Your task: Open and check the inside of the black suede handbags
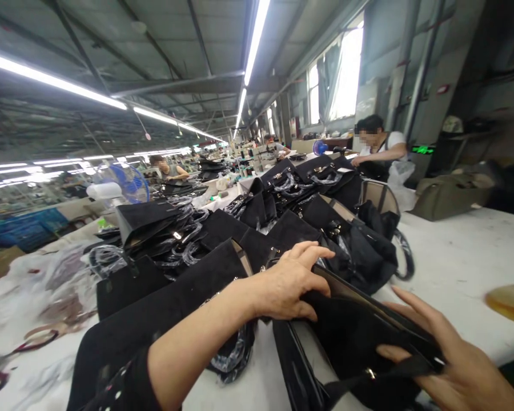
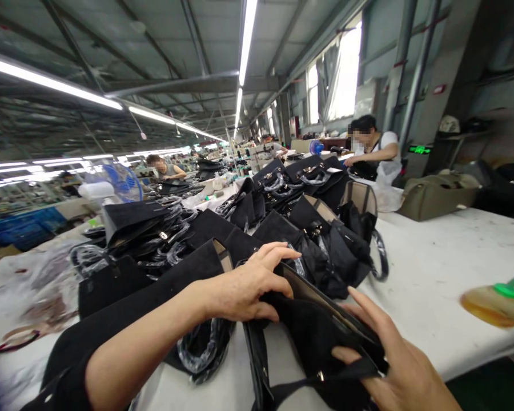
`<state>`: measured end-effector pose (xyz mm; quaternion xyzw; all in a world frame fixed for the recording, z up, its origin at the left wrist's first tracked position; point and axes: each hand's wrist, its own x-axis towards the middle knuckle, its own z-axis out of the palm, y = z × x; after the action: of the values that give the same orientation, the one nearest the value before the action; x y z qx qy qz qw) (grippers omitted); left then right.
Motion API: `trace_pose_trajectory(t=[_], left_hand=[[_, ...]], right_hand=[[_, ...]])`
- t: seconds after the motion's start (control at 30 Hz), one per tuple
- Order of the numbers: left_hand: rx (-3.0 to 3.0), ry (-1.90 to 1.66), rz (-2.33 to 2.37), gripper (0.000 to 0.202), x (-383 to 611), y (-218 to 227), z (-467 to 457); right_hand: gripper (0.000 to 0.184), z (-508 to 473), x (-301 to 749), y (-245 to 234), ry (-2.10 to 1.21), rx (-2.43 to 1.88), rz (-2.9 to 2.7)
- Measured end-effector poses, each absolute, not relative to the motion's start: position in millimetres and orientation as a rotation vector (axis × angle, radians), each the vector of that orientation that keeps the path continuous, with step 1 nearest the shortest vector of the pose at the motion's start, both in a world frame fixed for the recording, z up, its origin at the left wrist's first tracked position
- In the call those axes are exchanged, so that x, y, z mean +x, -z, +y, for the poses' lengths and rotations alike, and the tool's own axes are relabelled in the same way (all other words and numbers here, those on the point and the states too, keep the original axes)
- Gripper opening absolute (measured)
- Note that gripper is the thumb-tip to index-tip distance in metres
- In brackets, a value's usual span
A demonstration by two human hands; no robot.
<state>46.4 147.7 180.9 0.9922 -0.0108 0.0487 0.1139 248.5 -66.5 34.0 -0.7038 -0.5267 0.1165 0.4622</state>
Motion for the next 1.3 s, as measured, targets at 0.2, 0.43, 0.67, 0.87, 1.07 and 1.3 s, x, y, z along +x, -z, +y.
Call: trace_pose_trajectory(t=[0.2,0.43,0.67,0.87,1.07,1.3], left_hand=[[2.783,-0.213,0.157,0.013,61,-176,161],[2.736,-0.323,0.41,0.01,78,-166,164],[2.668,-0.425,0.456,0.014,76,-158,167],[2.644,-0.473,0.519,0.015,73,-159,167],[2.686,-0.515,0.648,0.016,78,-159,168],[2.704,-0.519,0.745,0.017,77,-159,167]], right_hand=[[0.066,-25,282,-69,-0.429,-1.656,-1.422],[0.08,-40,310,-76,-0.714,-1.297,-1.448],[0.06,-32,286,-78,-0.599,-1.469,-1.302],[0.041,-8,290,-75,-0.483,-1.524,-1.208],[0.034,4,295,-81,-0.442,-1.56,-1.169],[0.031,13,292,-86,-0.425,-1.592,-1.148]])
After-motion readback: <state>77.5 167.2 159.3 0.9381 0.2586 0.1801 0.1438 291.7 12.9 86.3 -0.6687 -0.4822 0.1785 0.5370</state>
